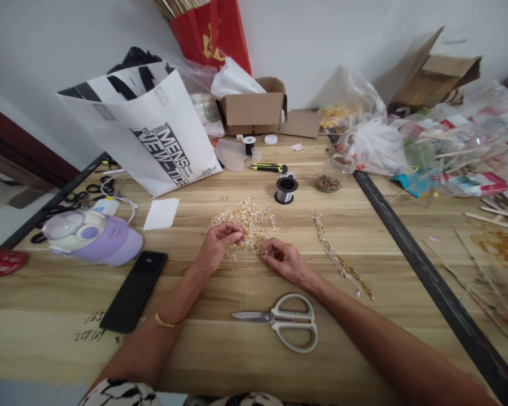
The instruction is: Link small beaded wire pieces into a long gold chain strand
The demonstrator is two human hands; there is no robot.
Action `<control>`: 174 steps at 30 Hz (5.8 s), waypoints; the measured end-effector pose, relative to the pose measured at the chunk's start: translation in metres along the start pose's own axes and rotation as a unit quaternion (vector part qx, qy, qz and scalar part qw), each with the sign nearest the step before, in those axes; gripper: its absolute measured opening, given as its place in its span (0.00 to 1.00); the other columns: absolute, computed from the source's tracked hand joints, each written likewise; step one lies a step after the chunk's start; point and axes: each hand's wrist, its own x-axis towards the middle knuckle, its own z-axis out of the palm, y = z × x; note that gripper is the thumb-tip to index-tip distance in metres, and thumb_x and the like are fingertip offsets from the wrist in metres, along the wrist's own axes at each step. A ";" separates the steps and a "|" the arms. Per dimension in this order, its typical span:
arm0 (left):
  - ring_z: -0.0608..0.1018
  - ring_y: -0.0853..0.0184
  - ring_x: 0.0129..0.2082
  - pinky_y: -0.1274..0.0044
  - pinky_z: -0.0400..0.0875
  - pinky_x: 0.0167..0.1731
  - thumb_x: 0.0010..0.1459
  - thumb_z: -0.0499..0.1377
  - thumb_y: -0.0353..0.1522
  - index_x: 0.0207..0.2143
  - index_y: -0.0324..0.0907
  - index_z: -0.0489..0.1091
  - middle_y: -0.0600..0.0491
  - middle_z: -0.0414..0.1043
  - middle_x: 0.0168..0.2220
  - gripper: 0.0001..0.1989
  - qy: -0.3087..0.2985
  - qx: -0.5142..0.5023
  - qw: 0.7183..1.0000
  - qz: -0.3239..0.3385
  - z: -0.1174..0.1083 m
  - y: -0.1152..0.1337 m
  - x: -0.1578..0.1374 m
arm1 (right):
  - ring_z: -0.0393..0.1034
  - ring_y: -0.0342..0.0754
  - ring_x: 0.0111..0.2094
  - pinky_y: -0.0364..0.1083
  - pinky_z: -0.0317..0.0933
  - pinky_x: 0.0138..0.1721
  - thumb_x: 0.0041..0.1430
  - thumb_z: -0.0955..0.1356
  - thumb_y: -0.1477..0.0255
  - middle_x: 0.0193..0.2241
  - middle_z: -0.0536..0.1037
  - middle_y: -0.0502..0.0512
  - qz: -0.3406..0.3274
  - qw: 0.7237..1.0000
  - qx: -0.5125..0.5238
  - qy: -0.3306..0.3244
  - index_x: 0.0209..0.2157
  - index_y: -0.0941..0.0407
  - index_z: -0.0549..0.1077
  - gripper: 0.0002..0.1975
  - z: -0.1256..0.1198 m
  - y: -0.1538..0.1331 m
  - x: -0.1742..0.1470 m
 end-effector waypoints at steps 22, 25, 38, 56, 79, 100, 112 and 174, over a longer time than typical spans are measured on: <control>0.73 0.68 0.32 0.77 0.69 0.34 0.51 0.61 0.31 0.29 0.38 0.73 0.51 0.73 0.30 0.04 -0.047 0.211 0.971 0.104 0.027 0.018 -0.021 | 0.62 0.40 0.26 0.40 0.57 0.22 0.53 0.69 0.64 0.34 0.68 0.54 -0.070 0.997 0.004 0.046 0.42 0.56 0.67 0.16 0.001 -0.021 -0.008; 0.73 0.67 0.32 0.75 0.69 0.35 0.52 0.60 0.31 0.29 0.40 0.74 0.50 0.72 0.30 0.04 -0.061 0.265 0.951 0.149 0.034 0.020 -0.026 | 0.64 0.41 0.26 0.40 0.58 0.22 0.53 0.69 0.64 0.33 0.69 0.54 -0.067 0.996 0.035 0.056 0.43 0.55 0.66 0.17 0.003 -0.033 -0.011; 0.75 0.68 0.32 0.76 0.68 0.34 0.53 0.60 0.28 0.30 0.40 0.75 0.50 0.75 0.30 0.03 -0.065 0.285 0.935 0.203 0.039 0.021 -0.027 | 0.65 0.40 0.21 0.40 0.61 0.23 0.55 0.68 0.66 0.22 0.71 0.50 -0.016 0.995 0.093 0.009 0.37 0.59 0.71 0.11 -0.013 -0.047 -0.005; 0.76 0.69 0.32 0.79 0.70 0.35 0.55 0.59 0.33 0.33 0.38 0.73 0.50 0.75 0.32 0.07 -0.051 0.312 0.941 0.119 0.034 0.022 -0.016 | 0.67 0.40 0.19 0.40 0.62 0.22 0.56 0.67 0.63 0.21 0.74 0.50 0.020 0.985 0.172 -0.017 0.31 0.58 0.67 0.12 -0.034 -0.040 0.007; 0.70 0.66 0.34 0.76 0.62 0.35 0.56 0.54 0.29 0.29 0.39 0.68 0.52 0.68 0.31 0.06 -0.219 0.658 0.718 0.065 0.016 0.004 -0.034 | 0.60 0.39 0.16 0.40 0.54 0.18 0.54 0.66 0.57 0.16 0.68 0.46 0.027 0.982 0.144 0.122 0.28 0.57 0.68 0.16 -0.051 0.009 0.016; 0.74 0.68 0.31 0.78 0.66 0.33 0.54 0.56 0.33 0.27 0.40 0.70 0.53 0.74 0.29 0.07 -0.069 0.523 0.849 0.009 -0.015 0.012 -0.049 | 0.58 0.38 0.17 0.39 0.53 0.17 0.50 0.69 0.59 0.17 0.66 0.46 0.030 0.986 0.120 0.113 0.31 0.58 0.71 0.15 -0.050 0.014 0.017; 0.76 0.68 0.31 0.78 0.68 0.33 0.52 0.59 0.39 0.28 0.38 0.68 0.51 0.76 0.30 0.12 0.019 0.307 0.948 -0.086 -0.037 0.015 -0.059 | 0.56 0.39 0.19 0.40 0.50 0.19 0.52 0.68 0.59 0.18 0.65 0.47 0.036 0.992 0.097 0.068 0.30 0.58 0.71 0.15 -0.048 0.007 0.014; 0.70 0.68 0.22 0.81 0.61 0.23 0.50 0.54 0.41 0.27 0.40 0.74 0.53 0.74 0.23 0.15 -0.046 0.609 0.786 -0.094 -0.079 0.058 -0.058 | 0.58 0.40 0.23 0.40 0.52 0.25 0.55 0.67 0.65 0.22 0.69 0.49 -0.006 0.997 -0.020 -0.080 0.26 0.60 0.72 0.11 -0.053 -0.003 0.010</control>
